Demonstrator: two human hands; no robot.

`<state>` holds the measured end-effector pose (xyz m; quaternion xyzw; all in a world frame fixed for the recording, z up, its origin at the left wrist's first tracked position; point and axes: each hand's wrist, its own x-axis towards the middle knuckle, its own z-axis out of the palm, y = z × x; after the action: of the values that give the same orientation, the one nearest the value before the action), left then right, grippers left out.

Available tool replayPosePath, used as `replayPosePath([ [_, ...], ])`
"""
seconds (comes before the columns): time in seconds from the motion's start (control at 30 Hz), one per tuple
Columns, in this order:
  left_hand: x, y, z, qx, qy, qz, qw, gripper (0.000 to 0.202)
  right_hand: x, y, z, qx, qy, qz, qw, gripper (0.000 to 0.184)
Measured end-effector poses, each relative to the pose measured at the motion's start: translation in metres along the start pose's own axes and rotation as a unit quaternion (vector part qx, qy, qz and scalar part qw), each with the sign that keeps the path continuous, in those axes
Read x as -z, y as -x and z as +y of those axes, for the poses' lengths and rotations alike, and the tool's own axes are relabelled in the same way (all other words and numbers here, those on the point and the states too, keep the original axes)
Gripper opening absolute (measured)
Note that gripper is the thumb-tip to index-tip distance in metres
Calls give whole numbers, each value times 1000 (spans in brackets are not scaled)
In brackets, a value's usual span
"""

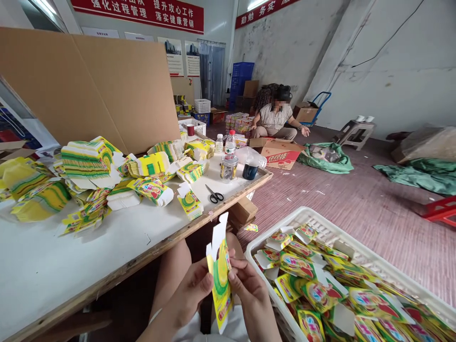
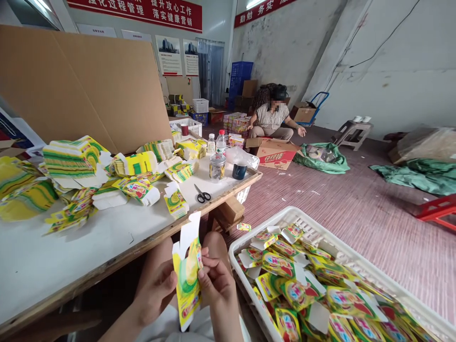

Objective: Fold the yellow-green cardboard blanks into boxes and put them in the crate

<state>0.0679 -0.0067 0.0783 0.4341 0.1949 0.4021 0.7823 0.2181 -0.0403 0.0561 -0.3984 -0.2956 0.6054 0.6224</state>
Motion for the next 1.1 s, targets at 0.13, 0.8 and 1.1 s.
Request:
replayPosePath([
  [0.13,-7,3,3,-14,-23,22,999,53,4,2,-4,26,70,9,997,32],
  [0.8,8,14,-4,14,-223,113,968,57,11,5,-4,102,207,12,973,52],
  [1.1,23,20,9,106,-134,-10,985,48,20,4,-17,112,316,-102,936,35],
])
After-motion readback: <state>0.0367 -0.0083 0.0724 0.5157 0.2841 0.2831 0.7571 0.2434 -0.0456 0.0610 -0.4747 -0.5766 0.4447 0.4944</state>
